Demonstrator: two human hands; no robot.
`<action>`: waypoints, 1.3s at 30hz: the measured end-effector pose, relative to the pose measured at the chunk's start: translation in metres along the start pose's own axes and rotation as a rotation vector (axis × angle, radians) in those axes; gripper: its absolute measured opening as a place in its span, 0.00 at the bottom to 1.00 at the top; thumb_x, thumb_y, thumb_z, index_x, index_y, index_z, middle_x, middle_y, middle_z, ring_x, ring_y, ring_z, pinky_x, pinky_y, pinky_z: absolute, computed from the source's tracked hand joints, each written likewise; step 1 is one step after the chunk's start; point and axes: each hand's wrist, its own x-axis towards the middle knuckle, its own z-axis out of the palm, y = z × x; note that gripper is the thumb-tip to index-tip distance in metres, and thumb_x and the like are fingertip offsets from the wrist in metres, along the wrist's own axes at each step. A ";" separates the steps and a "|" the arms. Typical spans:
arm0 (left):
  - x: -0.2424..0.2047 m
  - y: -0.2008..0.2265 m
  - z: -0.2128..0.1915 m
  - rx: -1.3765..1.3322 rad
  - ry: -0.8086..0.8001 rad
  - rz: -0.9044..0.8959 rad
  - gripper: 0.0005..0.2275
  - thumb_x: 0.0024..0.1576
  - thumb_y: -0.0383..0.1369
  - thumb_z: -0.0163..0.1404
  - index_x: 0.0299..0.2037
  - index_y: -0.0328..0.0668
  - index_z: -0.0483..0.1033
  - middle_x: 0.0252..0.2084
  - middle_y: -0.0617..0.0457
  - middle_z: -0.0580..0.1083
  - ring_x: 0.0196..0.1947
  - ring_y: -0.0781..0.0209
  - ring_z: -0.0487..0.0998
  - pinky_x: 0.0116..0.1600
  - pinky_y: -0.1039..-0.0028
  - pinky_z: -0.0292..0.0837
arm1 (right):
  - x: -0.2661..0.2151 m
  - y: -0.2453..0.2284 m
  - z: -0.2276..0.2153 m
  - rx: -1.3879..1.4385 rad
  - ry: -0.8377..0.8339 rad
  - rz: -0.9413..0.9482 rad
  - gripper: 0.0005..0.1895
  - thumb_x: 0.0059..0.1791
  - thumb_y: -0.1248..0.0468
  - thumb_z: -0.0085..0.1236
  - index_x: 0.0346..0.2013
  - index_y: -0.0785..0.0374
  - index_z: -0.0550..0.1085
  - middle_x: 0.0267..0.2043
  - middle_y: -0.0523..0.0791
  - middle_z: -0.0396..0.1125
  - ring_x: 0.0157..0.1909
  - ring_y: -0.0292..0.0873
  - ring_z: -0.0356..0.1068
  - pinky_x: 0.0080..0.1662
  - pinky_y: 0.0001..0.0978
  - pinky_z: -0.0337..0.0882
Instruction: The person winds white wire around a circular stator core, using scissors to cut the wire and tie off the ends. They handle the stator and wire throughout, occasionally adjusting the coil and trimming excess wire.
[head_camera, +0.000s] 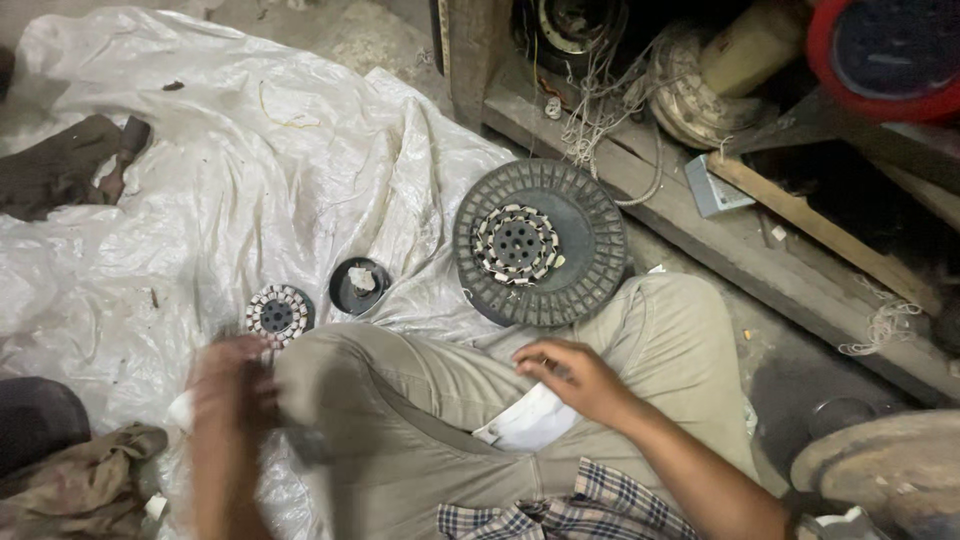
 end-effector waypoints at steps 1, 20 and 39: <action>0.004 -0.002 -0.048 0.117 0.080 0.132 0.15 0.71 0.43 0.42 0.52 0.41 0.75 0.34 0.49 0.75 0.27 0.64 0.75 0.33 0.73 0.70 | 0.002 0.005 0.001 0.071 0.034 0.087 0.11 0.53 0.63 0.55 0.47 0.66 0.77 0.43 0.44 0.77 0.47 0.35 0.76 0.48 0.27 0.74; 0.047 -0.129 -0.189 0.863 0.132 -0.227 0.14 0.60 0.46 0.51 0.47 0.50 0.81 0.39 0.45 0.82 0.37 0.51 0.83 0.47 0.62 0.76 | 0.019 0.082 0.015 0.095 0.142 0.287 0.15 0.53 0.60 0.52 0.50 0.65 0.78 0.37 0.45 0.79 0.41 0.36 0.76 0.45 0.27 0.72; -0.047 -0.058 -0.013 0.047 -0.021 0.696 0.04 0.62 0.26 0.50 0.42 0.36 0.77 0.45 0.49 0.78 0.43 0.61 0.79 0.50 0.73 0.76 | 0.025 0.112 0.015 0.111 0.077 0.201 0.15 0.52 0.62 0.54 0.49 0.67 0.78 0.36 0.46 0.78 0.39 0.38 0.75 0.44 0.30 0.73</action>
